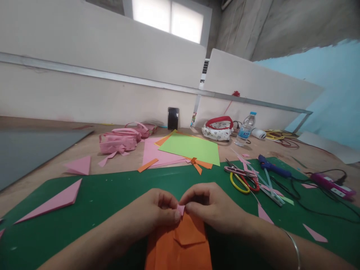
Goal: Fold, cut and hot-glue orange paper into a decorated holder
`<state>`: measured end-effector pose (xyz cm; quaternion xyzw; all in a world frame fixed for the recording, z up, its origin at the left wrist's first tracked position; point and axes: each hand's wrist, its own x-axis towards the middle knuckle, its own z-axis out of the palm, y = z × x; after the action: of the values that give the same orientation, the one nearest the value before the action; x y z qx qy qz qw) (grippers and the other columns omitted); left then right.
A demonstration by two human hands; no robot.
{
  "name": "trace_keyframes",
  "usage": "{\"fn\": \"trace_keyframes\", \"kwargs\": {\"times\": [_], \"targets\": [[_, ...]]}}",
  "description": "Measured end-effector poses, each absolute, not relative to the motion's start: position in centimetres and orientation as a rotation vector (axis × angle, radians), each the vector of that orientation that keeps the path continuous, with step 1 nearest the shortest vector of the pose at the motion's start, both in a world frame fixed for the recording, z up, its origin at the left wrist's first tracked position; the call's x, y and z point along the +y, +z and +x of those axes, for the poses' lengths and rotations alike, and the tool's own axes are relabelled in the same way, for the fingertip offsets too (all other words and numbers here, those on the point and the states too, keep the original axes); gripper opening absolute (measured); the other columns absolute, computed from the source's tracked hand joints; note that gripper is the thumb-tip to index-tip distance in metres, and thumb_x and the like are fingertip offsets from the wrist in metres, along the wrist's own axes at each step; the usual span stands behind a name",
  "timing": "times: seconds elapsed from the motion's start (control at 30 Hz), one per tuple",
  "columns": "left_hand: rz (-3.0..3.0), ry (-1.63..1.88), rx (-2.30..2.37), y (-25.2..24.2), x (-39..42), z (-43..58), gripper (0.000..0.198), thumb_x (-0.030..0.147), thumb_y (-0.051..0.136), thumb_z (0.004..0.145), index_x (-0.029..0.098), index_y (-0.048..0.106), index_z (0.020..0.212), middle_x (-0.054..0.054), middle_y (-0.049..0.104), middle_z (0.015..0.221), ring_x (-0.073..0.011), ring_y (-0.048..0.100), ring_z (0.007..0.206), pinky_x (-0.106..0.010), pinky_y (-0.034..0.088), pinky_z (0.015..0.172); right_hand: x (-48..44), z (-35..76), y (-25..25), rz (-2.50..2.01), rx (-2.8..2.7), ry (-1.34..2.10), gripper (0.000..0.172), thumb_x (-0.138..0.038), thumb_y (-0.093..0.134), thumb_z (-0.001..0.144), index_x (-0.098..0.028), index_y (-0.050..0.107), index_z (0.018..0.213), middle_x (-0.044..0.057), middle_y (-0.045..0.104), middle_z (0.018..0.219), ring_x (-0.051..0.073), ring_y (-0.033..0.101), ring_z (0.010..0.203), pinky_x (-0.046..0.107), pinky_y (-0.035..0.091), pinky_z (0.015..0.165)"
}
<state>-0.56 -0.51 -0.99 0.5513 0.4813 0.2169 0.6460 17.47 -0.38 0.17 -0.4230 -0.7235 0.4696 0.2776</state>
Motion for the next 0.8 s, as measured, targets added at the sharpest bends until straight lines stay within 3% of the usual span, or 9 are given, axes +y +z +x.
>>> {"fn": "trace_keyframes", "kwargs": {"times": [0.33,0.8], "targets": [[1.314,0.536,1.194,-1.2,-0.7,-0.2,0.024,0.038,0.067,0.061,0.015,0.059,0.061,0.001,0.058,0.053,-0.0111,0.047,0.05,-0.022,0.031,0.049,-0.6,17.4,0.4,-1.168,-1.997,1.209,0.014,-0.013,0.056,0.076,-0.011,0.069,0.082,0.004,0.068,0.078,0.012,0.058,0.07,0.019,0.044,0.061],[1.497,0.541,1.405,-1.5,-1.1,0.8,0.014,0.029,0.056,0.06,0.017,0.06,0.056,0.003,0.053,0.052,-0.013,0.048,0.054,-0.023,0.033,0.049,-0.8,17.0,0.3,-1.294,-2.077,1.059,0.01,-0.009,0.056,0.07,-0.013,0.064,0.073,-0.001,0.061,0.065,0.008,0.051,0.058,0.017,0.036,0.05]]}}
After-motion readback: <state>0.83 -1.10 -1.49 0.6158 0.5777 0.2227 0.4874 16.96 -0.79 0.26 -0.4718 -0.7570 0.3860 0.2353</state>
